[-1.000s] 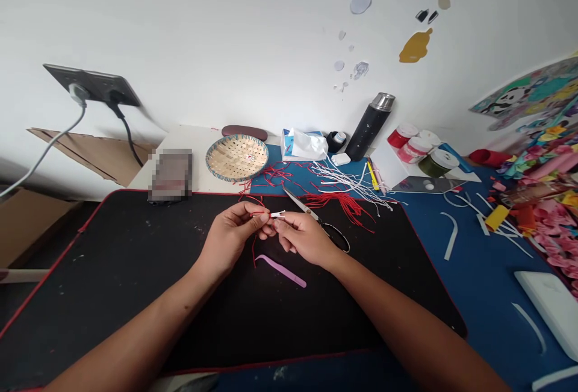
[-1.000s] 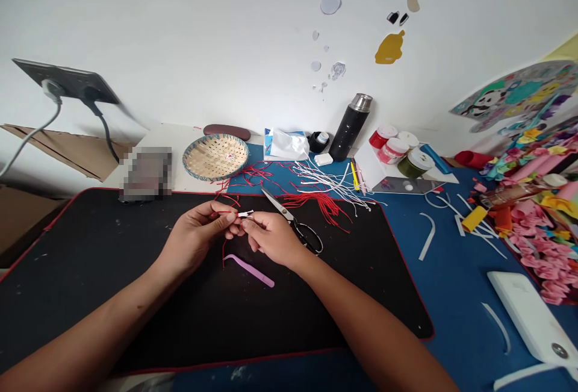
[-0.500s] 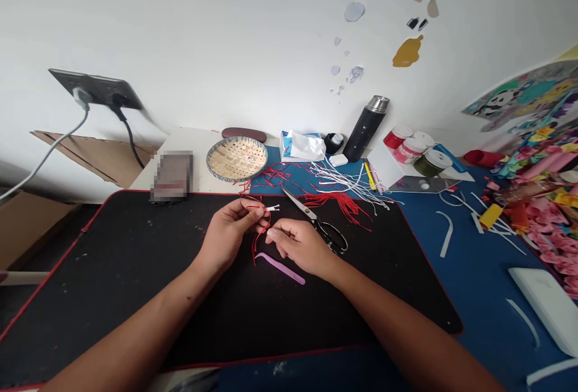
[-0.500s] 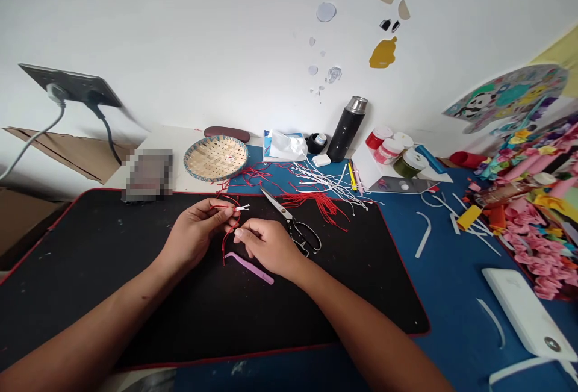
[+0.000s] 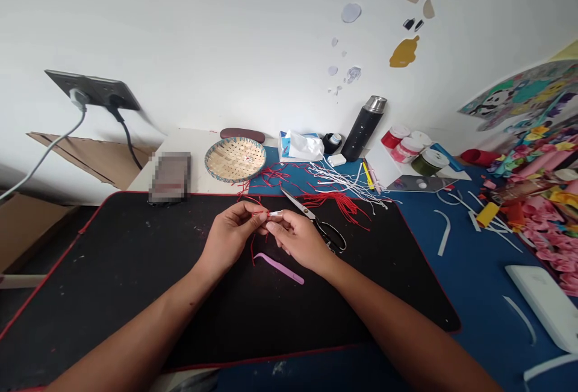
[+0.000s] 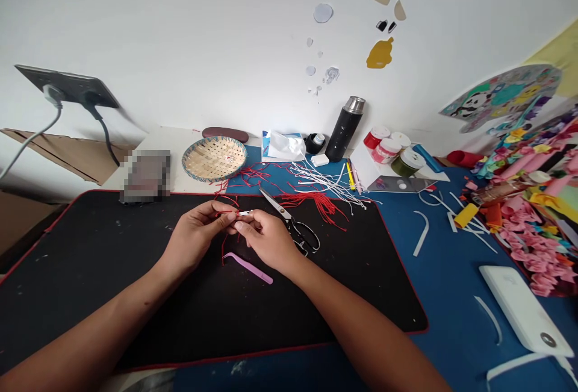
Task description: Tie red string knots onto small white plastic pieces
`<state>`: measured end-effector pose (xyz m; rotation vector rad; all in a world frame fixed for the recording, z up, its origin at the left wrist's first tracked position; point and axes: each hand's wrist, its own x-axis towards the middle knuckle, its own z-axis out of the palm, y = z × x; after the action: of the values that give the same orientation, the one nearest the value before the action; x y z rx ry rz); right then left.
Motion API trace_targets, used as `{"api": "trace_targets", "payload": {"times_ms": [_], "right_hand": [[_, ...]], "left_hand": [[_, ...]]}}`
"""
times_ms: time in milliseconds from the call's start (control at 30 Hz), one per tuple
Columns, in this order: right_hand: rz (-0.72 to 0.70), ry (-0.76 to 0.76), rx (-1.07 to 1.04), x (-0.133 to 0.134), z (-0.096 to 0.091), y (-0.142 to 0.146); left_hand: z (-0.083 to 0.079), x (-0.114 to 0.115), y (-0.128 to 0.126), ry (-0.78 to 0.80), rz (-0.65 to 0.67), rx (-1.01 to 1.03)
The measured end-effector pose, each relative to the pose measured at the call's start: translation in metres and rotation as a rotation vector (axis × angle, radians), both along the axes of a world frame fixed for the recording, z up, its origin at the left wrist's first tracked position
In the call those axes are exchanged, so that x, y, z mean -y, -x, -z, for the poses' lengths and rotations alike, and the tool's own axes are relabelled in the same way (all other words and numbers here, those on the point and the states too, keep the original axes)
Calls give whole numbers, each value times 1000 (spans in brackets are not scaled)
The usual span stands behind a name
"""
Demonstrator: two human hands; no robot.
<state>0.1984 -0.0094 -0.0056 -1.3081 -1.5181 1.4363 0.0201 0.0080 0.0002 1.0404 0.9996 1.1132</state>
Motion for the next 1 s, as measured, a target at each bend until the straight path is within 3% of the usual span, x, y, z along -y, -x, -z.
{"api": "trace_targets", "payload": {"times_ms": [400, 633, 1000], "right_hand": [[130, -156, 83, -9, 8, -6], [26, -189, 72, -14, 12, 2], [-105, -141, 219, 2, -12, 5]], "left_hand": [[-5, 1, 1, -4, 35, 44], [-7, 3, -1, 18, 112, 64], [0, 0, 4, -91, -57, -91]]}}
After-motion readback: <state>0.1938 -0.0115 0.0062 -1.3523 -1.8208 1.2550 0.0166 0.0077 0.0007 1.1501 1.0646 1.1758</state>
